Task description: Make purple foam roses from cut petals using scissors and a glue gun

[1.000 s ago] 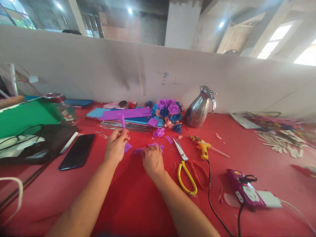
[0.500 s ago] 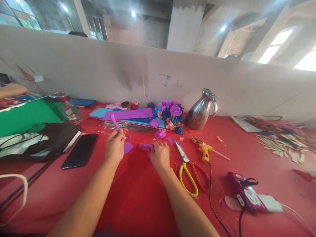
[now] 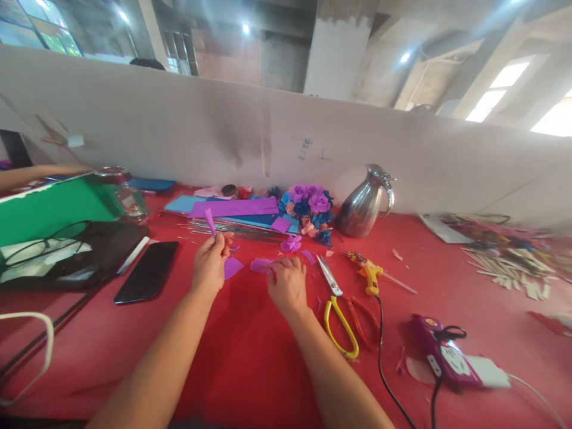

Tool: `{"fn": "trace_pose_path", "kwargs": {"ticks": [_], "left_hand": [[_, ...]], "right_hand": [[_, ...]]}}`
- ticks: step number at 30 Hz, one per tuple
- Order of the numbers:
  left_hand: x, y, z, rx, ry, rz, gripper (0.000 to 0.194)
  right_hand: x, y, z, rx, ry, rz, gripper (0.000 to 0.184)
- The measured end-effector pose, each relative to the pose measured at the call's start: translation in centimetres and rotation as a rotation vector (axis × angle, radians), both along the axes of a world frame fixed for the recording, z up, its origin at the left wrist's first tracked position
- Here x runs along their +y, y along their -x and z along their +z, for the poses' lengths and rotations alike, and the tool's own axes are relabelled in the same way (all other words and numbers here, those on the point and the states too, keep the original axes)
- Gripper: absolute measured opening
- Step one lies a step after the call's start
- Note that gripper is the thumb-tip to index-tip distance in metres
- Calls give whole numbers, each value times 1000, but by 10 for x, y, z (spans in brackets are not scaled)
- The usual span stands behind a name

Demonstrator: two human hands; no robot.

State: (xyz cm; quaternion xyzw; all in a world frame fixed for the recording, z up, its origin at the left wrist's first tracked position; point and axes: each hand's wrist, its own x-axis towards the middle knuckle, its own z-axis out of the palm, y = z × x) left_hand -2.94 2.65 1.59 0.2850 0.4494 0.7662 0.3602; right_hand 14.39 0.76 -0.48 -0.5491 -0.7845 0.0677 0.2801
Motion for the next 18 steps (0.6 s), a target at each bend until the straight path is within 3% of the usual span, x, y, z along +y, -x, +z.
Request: {"fn": "trace_pose_path", "kwargs": {"ticks": [4,9,18], "left_hand": [[2,7,1,1,18,69,32],[3,14,0,-18,58,107,33],[3,34,-6,142,79,237,34]], "right_hand": [[6,-13,6,-89,58,-130,22],[13,-18,2,-89,55,-94,25],[-1,5,-8,112,-72,192,22]]}}
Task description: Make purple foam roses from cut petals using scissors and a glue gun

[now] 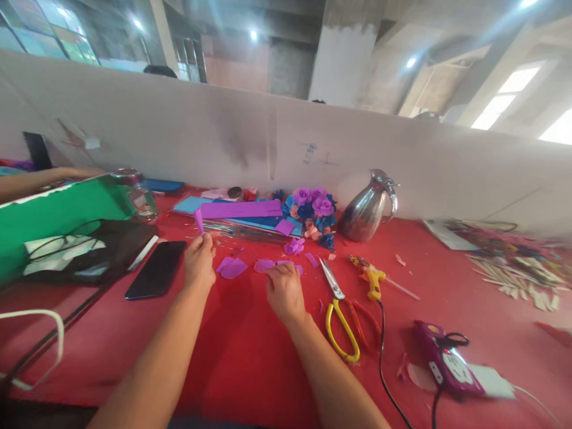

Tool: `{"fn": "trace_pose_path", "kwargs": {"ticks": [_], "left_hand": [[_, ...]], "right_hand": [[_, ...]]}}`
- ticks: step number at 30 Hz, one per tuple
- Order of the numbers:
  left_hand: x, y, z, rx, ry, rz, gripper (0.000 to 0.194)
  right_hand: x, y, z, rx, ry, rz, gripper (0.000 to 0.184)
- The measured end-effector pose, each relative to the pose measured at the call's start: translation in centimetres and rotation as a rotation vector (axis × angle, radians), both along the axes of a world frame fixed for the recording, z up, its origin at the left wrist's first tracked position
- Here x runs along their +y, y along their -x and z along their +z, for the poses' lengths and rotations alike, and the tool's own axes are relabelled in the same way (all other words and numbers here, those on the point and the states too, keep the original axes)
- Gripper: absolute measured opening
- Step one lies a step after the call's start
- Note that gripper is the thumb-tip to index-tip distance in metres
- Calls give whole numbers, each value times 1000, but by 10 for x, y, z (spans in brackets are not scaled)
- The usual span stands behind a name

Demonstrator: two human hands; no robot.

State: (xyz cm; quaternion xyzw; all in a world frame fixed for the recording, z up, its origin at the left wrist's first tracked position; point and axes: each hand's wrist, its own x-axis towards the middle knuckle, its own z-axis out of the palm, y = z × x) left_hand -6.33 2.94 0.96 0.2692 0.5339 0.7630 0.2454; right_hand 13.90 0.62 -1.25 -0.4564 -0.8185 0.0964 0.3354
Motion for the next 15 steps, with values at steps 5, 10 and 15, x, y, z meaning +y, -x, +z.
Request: {"fn": "trace_pose_path", "kwargs": {"ticks": [5,10,15], "left_hand": [[-5,18,-8,110,138,40,27],[-13,34,-31,244,227,50,25],[-14,43,-43,408,356,-88,22]], "right_hand": [[-14,16,6,-56,-26,141,21],[-22,54,18,-256,-8,180,26],[-17,81,14,-402,8,72,21]]}}
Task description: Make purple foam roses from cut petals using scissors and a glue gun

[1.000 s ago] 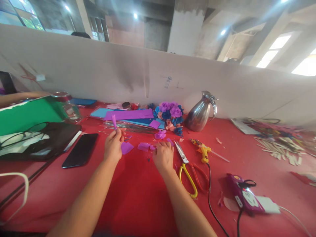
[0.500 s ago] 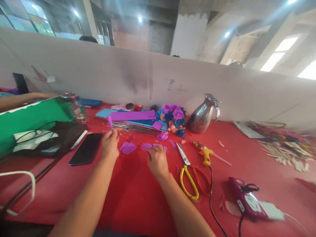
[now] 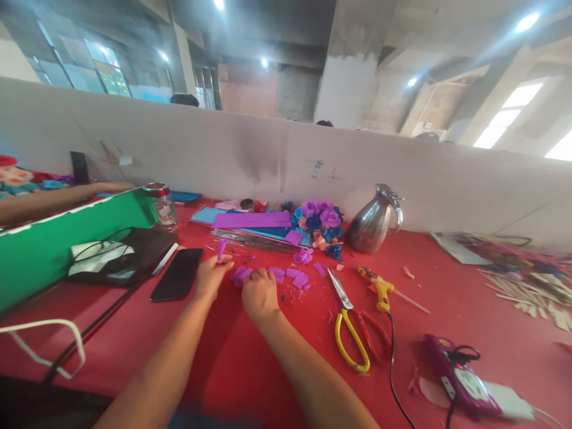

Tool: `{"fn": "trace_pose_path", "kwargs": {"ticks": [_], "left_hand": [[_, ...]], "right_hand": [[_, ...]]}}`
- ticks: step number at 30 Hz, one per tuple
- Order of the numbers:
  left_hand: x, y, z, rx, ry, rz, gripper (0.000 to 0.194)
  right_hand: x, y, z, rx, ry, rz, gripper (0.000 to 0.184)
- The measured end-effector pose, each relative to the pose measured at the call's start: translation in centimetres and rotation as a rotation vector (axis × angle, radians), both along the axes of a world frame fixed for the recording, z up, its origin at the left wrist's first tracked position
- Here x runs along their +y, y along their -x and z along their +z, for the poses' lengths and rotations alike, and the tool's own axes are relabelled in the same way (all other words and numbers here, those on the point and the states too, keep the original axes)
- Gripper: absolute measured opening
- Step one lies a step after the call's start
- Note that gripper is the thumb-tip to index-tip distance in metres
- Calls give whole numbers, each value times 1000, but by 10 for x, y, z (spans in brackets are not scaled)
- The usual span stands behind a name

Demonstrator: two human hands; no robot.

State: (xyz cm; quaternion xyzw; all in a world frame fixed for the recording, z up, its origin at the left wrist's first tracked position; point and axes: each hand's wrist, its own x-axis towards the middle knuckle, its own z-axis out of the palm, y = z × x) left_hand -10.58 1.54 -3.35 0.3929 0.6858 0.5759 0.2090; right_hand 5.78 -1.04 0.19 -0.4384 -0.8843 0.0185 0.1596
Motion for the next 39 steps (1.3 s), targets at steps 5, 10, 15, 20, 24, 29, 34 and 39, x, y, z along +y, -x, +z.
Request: {"fn": "trace_pose_path", "kwargs": {"ticks": [5,10,15,20,24,29,34,39], "left_hand": [[-2,-3,7,30,94,-109,20],[-3,-11,15,145,160,-187,14],[2,-12,12,151,236,-268,17],[4,-20,10,226,244,-305,19],[0,-39,17,135,92,-264,20],[-9,-61,31,-269,62,-405,38],[-18,-70,42,-433,151,-588,36],[-20,-70,46,-428,158,-618,33]], "right_hand": [[8,-25,-11,247,64,-77,17],[12,-54,-18,459,153,-73,15],[16,-62,-20,727,214,-129,12],[23,-67,-9,1283,774,-198,18],[21,-65,-4,1378,896,-177,28],[16,-59,-5,1400,921,-134,34],[17,-59,-4,1425,951,-111,31],[18,-63,4,1361,942,-126,26]]}}
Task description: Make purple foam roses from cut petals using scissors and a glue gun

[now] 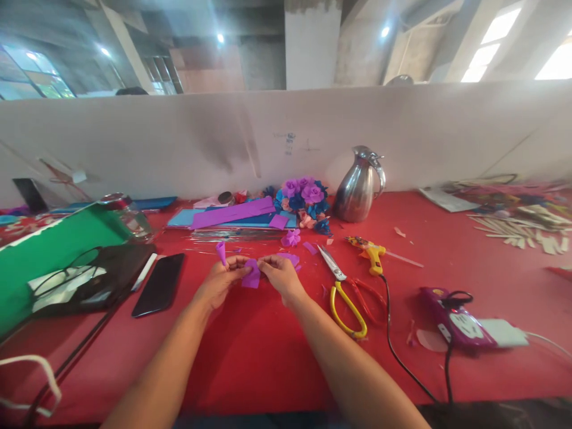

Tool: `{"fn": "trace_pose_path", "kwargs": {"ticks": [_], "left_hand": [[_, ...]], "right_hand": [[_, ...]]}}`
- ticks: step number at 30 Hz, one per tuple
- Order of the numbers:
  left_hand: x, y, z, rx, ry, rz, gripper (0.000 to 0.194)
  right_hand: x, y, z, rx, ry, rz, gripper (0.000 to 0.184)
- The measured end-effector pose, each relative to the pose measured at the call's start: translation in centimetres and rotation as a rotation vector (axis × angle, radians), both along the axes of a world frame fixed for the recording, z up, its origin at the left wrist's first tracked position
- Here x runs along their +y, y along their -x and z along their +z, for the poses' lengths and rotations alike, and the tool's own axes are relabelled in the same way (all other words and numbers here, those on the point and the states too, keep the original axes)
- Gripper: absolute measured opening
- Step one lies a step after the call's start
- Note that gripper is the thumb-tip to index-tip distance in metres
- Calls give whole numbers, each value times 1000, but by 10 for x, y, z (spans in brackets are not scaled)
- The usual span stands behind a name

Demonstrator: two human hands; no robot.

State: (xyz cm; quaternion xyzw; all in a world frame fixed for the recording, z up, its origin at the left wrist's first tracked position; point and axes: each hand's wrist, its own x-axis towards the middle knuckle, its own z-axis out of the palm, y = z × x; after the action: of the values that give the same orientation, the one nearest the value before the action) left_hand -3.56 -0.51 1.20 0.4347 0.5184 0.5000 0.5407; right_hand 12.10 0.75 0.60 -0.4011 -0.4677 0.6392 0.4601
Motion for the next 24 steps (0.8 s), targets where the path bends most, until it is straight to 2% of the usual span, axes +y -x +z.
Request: {"fn": "trace_pose_path", "kwargs": {"ticks": [7,16,24], "left_hand": [[1,4,-1,38,-14,32,31],[3,5,1,52,-60,57,33],[2,5,-1,95,-46,46,40]], "right_hand": [[1,-1,0,-37,-46,-26,17],[-2,1,0,2,-96,63,20],[-2,2,-2,10,-100,68,16]]}}
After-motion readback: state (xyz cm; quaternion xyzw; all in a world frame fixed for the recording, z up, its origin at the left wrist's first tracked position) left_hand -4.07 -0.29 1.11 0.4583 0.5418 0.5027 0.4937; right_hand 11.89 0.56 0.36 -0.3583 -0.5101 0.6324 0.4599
